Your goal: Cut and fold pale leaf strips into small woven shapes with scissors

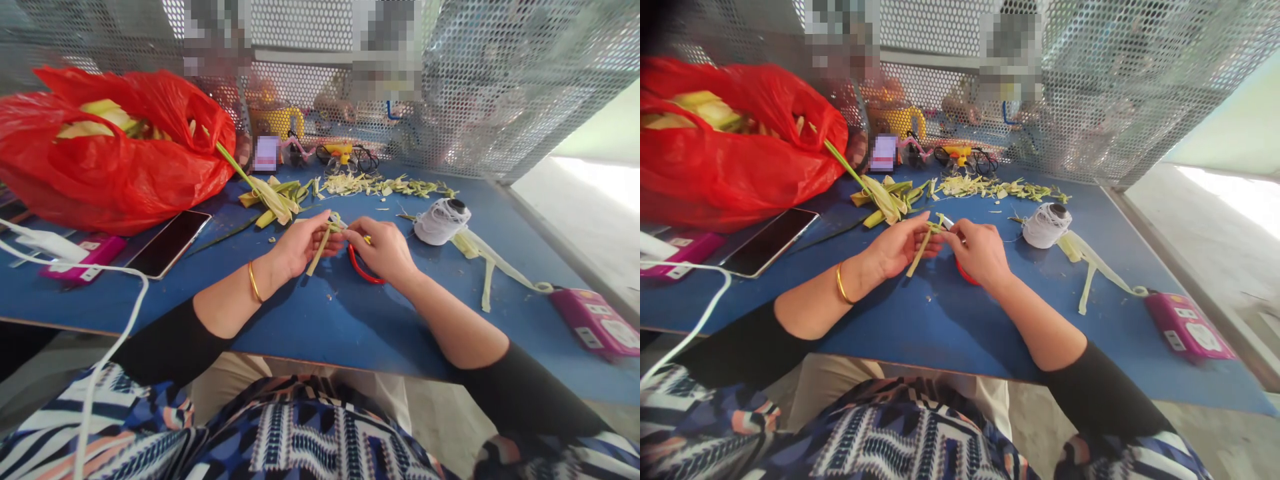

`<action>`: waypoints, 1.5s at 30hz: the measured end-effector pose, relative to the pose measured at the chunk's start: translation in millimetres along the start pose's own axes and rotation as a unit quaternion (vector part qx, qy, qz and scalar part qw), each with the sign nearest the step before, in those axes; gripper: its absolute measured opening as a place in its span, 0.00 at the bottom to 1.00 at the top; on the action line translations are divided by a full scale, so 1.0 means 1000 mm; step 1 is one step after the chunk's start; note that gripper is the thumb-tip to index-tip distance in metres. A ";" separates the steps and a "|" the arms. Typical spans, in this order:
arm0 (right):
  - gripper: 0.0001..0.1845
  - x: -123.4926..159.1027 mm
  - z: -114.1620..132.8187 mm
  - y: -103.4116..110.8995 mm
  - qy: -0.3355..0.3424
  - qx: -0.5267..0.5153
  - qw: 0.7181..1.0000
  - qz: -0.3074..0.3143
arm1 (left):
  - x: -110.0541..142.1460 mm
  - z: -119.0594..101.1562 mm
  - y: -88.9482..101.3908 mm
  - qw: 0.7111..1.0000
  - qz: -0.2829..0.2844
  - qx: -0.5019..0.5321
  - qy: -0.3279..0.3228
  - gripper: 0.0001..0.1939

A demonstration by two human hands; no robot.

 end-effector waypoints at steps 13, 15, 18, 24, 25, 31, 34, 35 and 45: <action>0.23 -0.002 0.003 0.005 -0.126 -0.305 0.896 0.297 | -0.001 0.000 -0.002 0.996 -0.001 -0.067 -0.066 0.11; 0.23 -0.002 0.002 0.004 -0.143 -0.323 0.886 0.300 | -0.001 -0.002 -0.001 0.996 -0.005 -0.061 -0.063 0.10; 0.23 -0.005 -0.005 -0.002 -0.206 -0.368 0.870 0.256 | 0.001 -0.002 -0.001 0.997 0.011 -0.066 -0.040 0.10; 0.21 -0.006 -0.014 -0.018 -0.288 -0.485 0.804 0.191 | 0.006 0.005 -0.007 0.993 0.079 -0.085 -0.001 0.15; 0.20 -0.006 -0.014 -0.019 -0.286 -0.488 0.804 0.185 | 0.007 0.006 -0.007 0.993 0.077 -0.090 0.002 0.14; 0.19 -0.004 -0.015 -0.020 -0.261 -0.472 0.835 0.104 | 0.008 0.008 -0.009 0.990 0.060 -0.124 0.003 0.08; 0.18 -0.005 -0.017 -0.020 -0.256 -0.421 0.866 0.081 | 0.008 0.007 -0.009 0.989 0.056 -0.137 0.000 0.08; 0.17 -0.006 -0.017 -0.018 -0.253 -0.384 0.885 0.074 | 0.008 0.007 -0.009 0.988 0.055 -0.144 -0.002 0.09; 0.20 -0.008 -0.004 0.015 -0.056 -0.118 0.991 0.010 | 0.013 0.009 -0.012 0.965 0.131 -0.216 -0.062 0.12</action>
Point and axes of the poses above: each hand's wrist, its own x-axis away from the middle knuckle, its own y-axis out of the back of the hand, z = x × y, the point moved 3 cm from there along -x, towards the middle knuckle, and after that the axes turned 13 degrees about -y, right-handed, at the moved point
